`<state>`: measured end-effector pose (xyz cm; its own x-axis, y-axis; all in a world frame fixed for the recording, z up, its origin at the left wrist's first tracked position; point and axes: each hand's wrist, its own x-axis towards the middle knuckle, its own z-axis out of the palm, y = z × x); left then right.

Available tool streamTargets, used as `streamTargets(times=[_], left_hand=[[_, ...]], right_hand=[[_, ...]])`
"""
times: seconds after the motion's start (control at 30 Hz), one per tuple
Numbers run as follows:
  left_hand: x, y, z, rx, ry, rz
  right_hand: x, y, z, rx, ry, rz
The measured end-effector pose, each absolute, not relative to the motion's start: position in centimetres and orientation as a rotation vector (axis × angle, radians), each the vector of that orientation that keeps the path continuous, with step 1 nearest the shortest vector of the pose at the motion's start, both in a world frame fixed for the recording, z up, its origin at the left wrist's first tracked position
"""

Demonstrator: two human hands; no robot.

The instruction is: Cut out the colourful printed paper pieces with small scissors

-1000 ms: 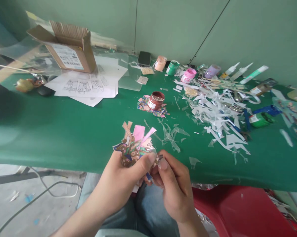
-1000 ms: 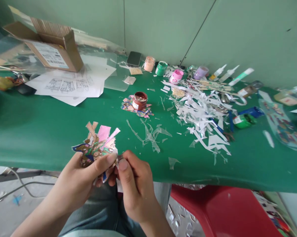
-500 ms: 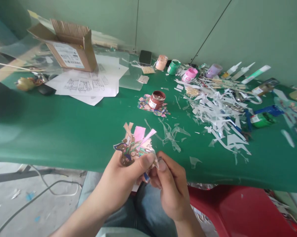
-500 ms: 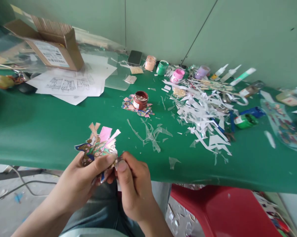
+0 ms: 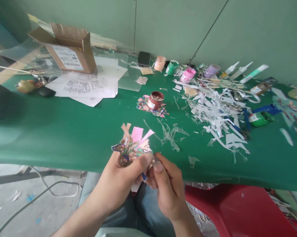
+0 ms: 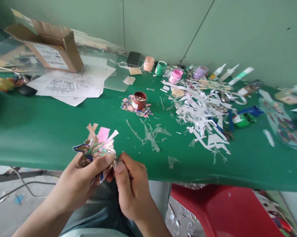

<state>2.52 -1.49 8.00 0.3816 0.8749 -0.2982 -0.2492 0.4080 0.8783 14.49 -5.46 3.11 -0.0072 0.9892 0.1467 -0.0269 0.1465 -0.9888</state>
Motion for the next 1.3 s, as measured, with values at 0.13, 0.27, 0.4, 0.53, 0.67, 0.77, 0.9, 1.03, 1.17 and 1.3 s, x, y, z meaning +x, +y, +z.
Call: streamTargets(times=[0.13,0.27,0.4,0.53,0.67,0.77,0.9,1.03,1.17,1.3], left_hand=[[2.5,-1.6,7.7,0.816,0.891,0.836],[2.5,-1.4,7.4,0.806,0.877,0.799],[2.6,-1.2,7.5,0.836,0.877,0.768],[2.7,-1.3,7.5,0.834,0.905,0.755],[2.7,-1.3,7.5,0.848,0.895,0.750],[2.7,-1.2,7.4,0.812,0.883,0.763],[2.9,-0.9,7.3,0.791,0.894,0.781],[3.2,-0.5,7.4,0.820,0.930,0.799],[3.3,-0.3,7.8,0.958,1.001,0.810],[3.2,-0.2,7.8,1.238,1.131,0.869]], right_hand=[[14.6,-5.4,3.0,-1.016,-1.222,1.190],[14.9,-5.4,2.8,-0.942,-1.182,1.308],[15.2,-5.4,2.7,-0.923,-1.203,1.325],[15.4,-5.3,2.6,-0.929,-1.221,1.299],[15.6,-5.2,2.6,-0.931,-1.254,1.271],[15.7,-5.1,2.6,-0.964,-1.283,1.257],[15.9,-4.8,2.6,-0.975,-1.318,1.217],[15.7,-4.5,2.6,-0.955,-1.285,1.240],[15.3,-4.2,3.0,-0.914,-0.967,1.426],[15.3,-3.8,3.4,-0.968,-0.851,1.476]])
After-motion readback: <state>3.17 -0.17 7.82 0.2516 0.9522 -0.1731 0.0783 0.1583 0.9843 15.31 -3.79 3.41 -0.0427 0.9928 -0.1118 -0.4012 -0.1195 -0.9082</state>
